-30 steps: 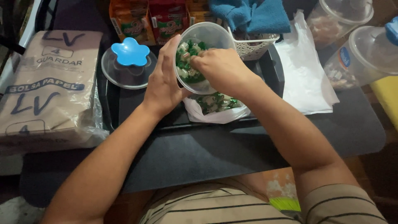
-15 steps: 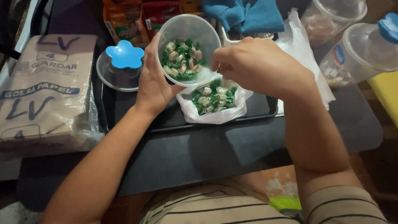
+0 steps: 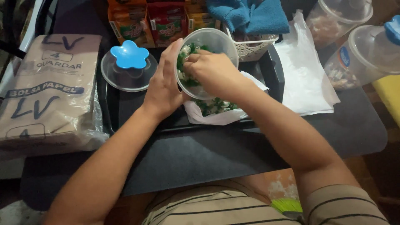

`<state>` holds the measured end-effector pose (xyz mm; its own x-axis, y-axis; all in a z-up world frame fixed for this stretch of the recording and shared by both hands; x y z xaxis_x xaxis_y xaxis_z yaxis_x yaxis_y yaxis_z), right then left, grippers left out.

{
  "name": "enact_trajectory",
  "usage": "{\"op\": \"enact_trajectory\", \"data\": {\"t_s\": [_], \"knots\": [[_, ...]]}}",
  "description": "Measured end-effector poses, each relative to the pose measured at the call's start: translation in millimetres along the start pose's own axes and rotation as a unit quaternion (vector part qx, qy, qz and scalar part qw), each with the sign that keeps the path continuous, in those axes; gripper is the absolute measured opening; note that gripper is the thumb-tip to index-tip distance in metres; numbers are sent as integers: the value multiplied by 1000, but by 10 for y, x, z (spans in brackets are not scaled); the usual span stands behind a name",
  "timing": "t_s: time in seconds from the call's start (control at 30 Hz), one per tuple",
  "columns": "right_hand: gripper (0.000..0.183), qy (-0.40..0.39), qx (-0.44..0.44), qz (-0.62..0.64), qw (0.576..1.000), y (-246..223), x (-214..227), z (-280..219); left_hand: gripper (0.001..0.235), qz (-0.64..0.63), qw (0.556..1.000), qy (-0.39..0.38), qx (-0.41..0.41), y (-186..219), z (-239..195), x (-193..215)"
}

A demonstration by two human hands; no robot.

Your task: Packing small green and white candies from a clear bowl into small white bags on a black tray.

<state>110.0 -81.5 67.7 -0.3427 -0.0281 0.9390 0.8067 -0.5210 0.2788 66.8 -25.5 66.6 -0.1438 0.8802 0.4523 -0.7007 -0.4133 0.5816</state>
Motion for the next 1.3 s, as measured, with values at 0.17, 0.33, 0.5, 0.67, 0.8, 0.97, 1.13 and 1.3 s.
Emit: {"op": "enact_trajectory", "data": {"t_s": [0.17, 0.33, 0.5, 0.67, 0.8, 0.97, 1.13, 1.3], "knots": [[12, 34, 31, -38, 998, -72, 100, 14, 84, -9, 1000, 2, 14, 15, 2, 7], [5, 65, -42, 59, 995, 153, 767, -153, 103, -48, 997, 22, 54, -161, -40, 10], [3, -104, -54, 27, 993, 206, 834, -452, 105, -42, 996, 30, 78, -329, -5, -7], [10, -132, -73, -2, 989, 261, 730, -496, 96, 3, 993, 29, 113, -394, -27, -8], [10, -161, -95, 1, 982, 368, 766, -679, 46, 68, 995, 42, 56, 140, 94, 296], [38, -286, -82, -2, 955, 379, 148, -1109, 22, 143, 947, -243, -154, 538, -77, -223], [20, -227, -138, -155, 952, 703, 104, -1188, 15, 178, 940, -240, -166, 691, 182, -79], [15, -139, -202, -68, 967, 1119, 796, -1358, 11, 186, 948, -126, -226, 1311, 475, 354]]}}
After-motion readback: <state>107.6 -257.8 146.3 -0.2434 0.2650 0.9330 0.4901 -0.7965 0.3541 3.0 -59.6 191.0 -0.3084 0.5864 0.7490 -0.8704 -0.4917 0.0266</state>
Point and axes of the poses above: each hand's wrist, its own z-axis towards the middle knuckle, its own x-axis out of the back of the hand, y = z × x, the point moved 10 cm from there along z, towards the middle knuckle, and after that the axes turned 11 degrees about -z, right-handed, at the moved point
